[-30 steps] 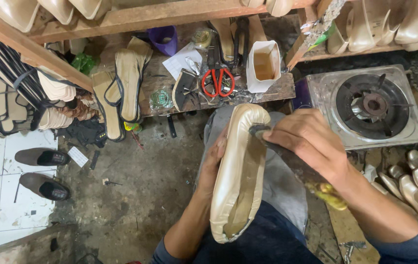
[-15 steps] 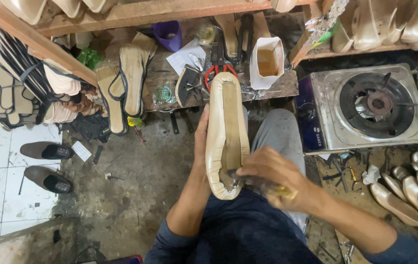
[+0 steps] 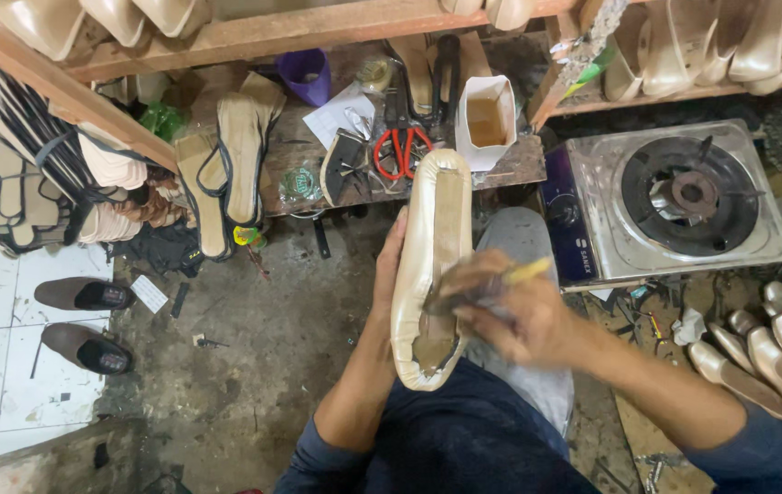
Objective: The person applies glue to the inner sole and edges of a beige shoe using a brush. They repeatedly dip the brush into a container of liquid and spread the adhesive along the shoe's interior surfaces.
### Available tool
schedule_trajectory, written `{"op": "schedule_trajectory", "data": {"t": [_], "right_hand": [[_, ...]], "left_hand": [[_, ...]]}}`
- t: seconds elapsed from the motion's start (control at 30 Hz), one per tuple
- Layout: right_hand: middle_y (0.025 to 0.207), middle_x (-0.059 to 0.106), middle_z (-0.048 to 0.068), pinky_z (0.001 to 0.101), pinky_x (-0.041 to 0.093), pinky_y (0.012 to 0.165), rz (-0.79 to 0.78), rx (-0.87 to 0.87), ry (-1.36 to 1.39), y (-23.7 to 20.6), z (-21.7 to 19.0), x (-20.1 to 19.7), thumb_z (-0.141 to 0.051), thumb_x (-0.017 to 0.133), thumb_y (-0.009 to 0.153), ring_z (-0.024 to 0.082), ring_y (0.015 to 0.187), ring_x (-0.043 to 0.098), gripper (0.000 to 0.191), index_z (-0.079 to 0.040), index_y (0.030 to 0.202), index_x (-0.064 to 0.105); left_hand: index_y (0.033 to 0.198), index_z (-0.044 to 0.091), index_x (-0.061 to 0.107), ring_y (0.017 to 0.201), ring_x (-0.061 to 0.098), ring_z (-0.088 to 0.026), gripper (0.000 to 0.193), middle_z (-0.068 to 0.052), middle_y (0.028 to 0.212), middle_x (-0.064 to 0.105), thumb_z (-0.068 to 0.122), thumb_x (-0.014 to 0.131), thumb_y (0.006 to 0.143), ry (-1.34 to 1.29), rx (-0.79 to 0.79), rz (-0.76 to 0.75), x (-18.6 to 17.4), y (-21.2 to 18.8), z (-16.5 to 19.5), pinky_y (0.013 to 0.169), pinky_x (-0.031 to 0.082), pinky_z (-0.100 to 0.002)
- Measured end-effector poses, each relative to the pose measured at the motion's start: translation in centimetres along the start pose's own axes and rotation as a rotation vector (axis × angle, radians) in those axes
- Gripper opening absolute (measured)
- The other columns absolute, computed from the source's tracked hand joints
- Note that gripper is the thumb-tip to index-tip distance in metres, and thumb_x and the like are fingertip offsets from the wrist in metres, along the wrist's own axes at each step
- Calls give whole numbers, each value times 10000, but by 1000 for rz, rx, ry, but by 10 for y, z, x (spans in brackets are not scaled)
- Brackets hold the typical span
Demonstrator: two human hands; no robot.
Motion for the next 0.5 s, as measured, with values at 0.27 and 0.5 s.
{"op": "schedule_trajectory", "data": {"t": [0.27, 0.5], "right_hand": [[1053, 671, 169, 436, 524, 754, 90, -194, -420, 14, 9, -10, 10, 753, 832, 327, 942, 699, 305, 98, 1107, 656], [1017, 686, 154, 396, 563, 836, 104, 103, 103, -41, -21, 11, -48, 729, 887, 290, 932, 692, 198, 22, 1071, 710]], "left_hand": [[1304, 2, 632, 868, 716, -253, 488, -153, 1043, 722, 436, 536, 1103, -1, 20, -28, -21, 27, -13, 776, 617, -392], [1254, 32, 649, 848, 740, -297, 533, -176, 1011, 744, 503, 505, 1051, -187, -62, -40, -10, 30, -4, 771, 635, -416]]}}
Point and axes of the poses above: each hand's wrist, its own y-axis towards the middle knuckle, its own x-axis out of the palm, z = x × y, the point moved 1 cm from there along y, towards the middle knuckle
